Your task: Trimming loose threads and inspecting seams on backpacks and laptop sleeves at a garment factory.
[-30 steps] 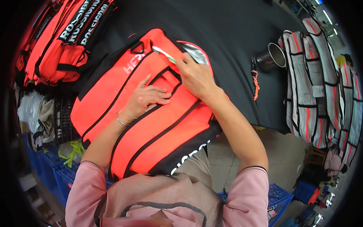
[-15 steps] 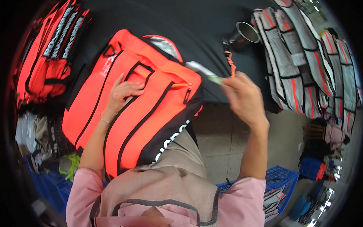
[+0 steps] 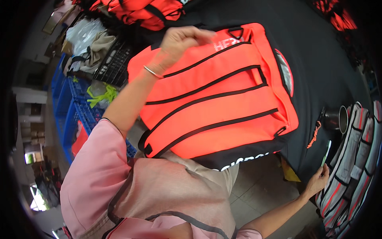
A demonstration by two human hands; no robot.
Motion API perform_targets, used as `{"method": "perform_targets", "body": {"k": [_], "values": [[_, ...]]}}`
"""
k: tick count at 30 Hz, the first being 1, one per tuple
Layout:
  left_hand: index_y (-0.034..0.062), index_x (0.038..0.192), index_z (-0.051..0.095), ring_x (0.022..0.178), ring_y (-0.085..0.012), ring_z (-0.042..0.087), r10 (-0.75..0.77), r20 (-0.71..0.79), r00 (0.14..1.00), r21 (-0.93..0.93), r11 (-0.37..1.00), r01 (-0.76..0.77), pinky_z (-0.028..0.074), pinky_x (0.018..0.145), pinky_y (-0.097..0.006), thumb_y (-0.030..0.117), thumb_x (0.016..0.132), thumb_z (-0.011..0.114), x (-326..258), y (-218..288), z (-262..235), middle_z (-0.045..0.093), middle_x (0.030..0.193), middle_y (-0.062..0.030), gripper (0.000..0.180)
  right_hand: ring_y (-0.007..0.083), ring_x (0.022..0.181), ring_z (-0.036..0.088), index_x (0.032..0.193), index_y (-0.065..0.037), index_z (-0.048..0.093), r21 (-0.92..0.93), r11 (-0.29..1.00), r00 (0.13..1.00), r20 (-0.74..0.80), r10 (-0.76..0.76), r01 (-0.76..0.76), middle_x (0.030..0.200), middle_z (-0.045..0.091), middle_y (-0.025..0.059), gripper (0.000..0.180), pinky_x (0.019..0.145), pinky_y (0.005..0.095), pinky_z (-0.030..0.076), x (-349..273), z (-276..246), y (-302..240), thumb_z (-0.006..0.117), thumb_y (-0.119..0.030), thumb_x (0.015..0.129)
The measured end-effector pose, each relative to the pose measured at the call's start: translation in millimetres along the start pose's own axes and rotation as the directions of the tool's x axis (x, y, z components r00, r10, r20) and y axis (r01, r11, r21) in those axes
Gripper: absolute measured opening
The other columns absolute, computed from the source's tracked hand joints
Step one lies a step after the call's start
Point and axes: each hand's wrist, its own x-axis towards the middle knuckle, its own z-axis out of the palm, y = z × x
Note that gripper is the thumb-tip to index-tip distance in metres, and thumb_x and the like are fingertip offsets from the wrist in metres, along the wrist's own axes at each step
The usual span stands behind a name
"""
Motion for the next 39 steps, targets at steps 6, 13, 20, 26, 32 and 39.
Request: {"method": "perform_targets", "body": {"k": [6,13,20,26,32,39], "values": [[-0.0004,0.114,0.068,0.097,-0.0129,0.067,-0.044,-0.26,0.965,0.42,0.894,0.154,0.052,0.089,-0.024,0.004,0.094,0.054,-38,15,-117,0.07,0.109,-0.0066,0.024,0.0313,0.108,0.062,0.126,-0.002,0.06,-0.157,0.988,1.0,-0.023,-0.012,0.008,0.119,0.064,0.0185,0.041,0.093,0.0361,0.047,16,26,25,0.056,-0.031,0.097],[-0.0026,0.126,0.06,0.11,-0.0229,0.065,-0.259,-0.432,0.864,0.582,0.651,0.487,0.051,0.094,-0.034,0.042,0.081,0.074,-96,-27,-170,0.066,0.119,-0.0188,0.065,0.0217,0.096,0.065,0.115,0.005,0.062,0.358,0.933,0.987,0.161,-0.022,-0.037,0.104,0.066,0.0131,0.042,0.083,0.0312,0.051,-63,9,-79,0.053,-0.034,0.1],[-0.0042,0.114,0.066,0.088,-0.0137,0.065,-0.459,-0.228,0.859,0.358,0.781,0.513,0.052,0.082,-0.029,0.041,0.086,0.071,-94,-50,-149,0.071,0.098,-0.0082,0.053,0.0118,0.076,0.053,0.101,0.001,0.056,0.582,0.594,0.751,0.657,0.058,-0.555,0.086,0.056,0.005,0.043,0.066,0.0277,0.049,-154,66,-182,0.045,-0.041,0.102],[-0.0036,0.111,0.069,0.085,-0.0143,0.066,-0.69,-0.081,0.72,0.377,0.647,0.662,0.052,0.082,-0.03,0.047,0.082,0.074,-102,-33,-162,0.072,0.095,-0.0109,0.058,0.0156,0.095,0.059,0.121,0.002,0.052,0.85,0.184,0.868,0.495,0.036,-0.493,0.109,0.059,0.0061,0.041,0.085,0.0301,0.048,-134,59,-256,0.062,-0.029,0.095],[-0.0044,0.123,0.06,0.1,-0.0259,0.067,-0.441,-0.122,0.889,0.771,0.522,0.364,0.051,0.089,-0.035,0.052,0.069,0.08,-67,-25,-124,0.069,0.108,-0.0213,0.08,0.018,0.1,0.062,0.124,0.004,0.052,0.867,0.113,0.872,0.49,-0.015,-0.485,0.114,0.062,0.0094,0.04,0.089,0.0312,0.05,-116,61,-265,0.064,-0.012,0.09],[-0.008,0.105,0.067,0.087,-0.0214,0.069,-0.23,-0.123,0.965,0.344,0.903,0.259,0.053,0.082,-0.032,0.032,0.074,0.081,-93,-21,-98,0.072,0.093,-0.0183,0.052,0.0135,0.087,0.058,0.117,0.006,0.055,0.896,0.441,0.975,0.145,-0.17,-0.057,0.104,0.062,0.0066,0.034,0.081,0.0251,0.047,-86,-28,-320,0.063,-0.002,0.085]]}}
